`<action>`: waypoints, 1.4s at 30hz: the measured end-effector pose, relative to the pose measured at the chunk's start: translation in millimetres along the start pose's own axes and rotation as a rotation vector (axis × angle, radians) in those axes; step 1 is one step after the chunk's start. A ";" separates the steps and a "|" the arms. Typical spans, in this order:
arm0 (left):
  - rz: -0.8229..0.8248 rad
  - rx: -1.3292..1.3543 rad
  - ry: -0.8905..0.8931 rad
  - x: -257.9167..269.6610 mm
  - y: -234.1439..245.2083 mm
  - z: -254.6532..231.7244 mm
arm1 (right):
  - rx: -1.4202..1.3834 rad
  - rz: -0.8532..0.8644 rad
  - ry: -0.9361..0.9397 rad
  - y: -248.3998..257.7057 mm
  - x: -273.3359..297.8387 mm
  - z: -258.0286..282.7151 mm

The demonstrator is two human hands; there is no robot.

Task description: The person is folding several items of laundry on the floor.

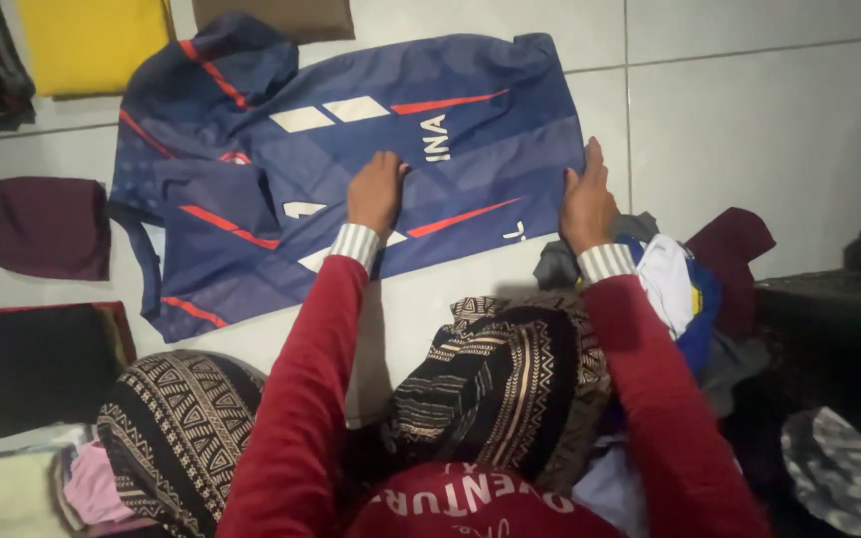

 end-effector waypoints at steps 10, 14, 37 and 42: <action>0.064 -0.038 0.063 17.3 12.4 -3.6 | 0.246 -0.012 0.017 4.2 9.8 43.6; -0.090 0.027 -0.046 71.3 19.2 -7.3 | 0.194 0.098 0.333 -9.7 35.7 122.2; -0.287 0.066 0.626 185.7 137.6 189.0 | -0.745 0.710 0.109 -216.1 36.7 320.2; -0.292 0.149 0.752 184.4 119.9 223.6 | -0.872 0.721 -0.006 -240.8 38.0 332.4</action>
Point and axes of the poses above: each hand's wrist, its own x-axis away from the middle knuckle, its own y-axis out of the back of the hand, z = x × y, the point moved 1 cm from there along -x, towards the middle knuckle, and after that the axes turned 12 degrees about z, right-handed, at the moved point
